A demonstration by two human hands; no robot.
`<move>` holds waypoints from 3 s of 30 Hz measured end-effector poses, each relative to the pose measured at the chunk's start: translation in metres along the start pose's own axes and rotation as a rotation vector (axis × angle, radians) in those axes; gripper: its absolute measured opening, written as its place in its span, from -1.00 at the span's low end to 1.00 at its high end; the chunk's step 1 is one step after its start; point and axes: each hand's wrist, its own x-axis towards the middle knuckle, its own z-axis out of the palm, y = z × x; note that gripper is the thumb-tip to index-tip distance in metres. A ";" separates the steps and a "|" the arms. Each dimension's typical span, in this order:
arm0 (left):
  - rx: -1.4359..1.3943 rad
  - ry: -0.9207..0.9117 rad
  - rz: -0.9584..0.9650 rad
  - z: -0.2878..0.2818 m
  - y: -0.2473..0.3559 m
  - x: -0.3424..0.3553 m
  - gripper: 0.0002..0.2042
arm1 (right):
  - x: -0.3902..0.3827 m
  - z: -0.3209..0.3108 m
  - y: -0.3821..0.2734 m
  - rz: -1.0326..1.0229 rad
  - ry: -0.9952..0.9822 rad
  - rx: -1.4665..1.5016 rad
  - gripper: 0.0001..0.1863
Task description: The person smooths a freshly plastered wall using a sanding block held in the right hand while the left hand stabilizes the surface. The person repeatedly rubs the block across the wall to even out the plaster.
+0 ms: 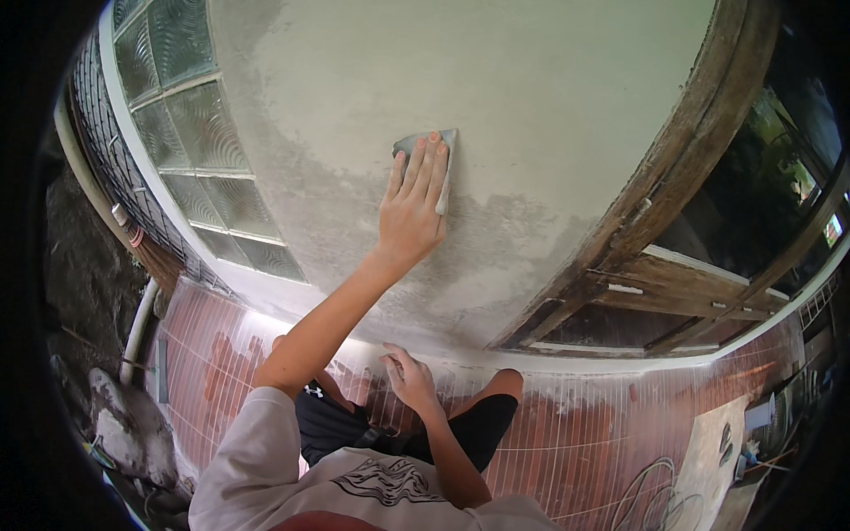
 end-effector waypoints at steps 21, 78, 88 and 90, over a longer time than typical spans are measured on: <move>-0.437 -0.099 -0.135 -0.006 -0.011 -0.061 -0.30 | -0.004 -0.001 0.007 -0.042 -0.035 -0.012 -0.69; -1.481 -0.459 -1.143 -0.125 0.037 -0.230 -0.80 | -0.038 -0.047 -0.042 0.079 0.045 0.698 -0.70; -1.148 -0.488 -1.152 -0.088 0.053 -0.203 -0.77 | -0.025 -0.052 -0.047 0.079 0.430 0.303 -0.59; -1.117 -0.421 -1.073 -0.082 0.052 -0.192 -0.76 | -0.018 -0.064 -0.049 0.024 0.546 0.195 -0.57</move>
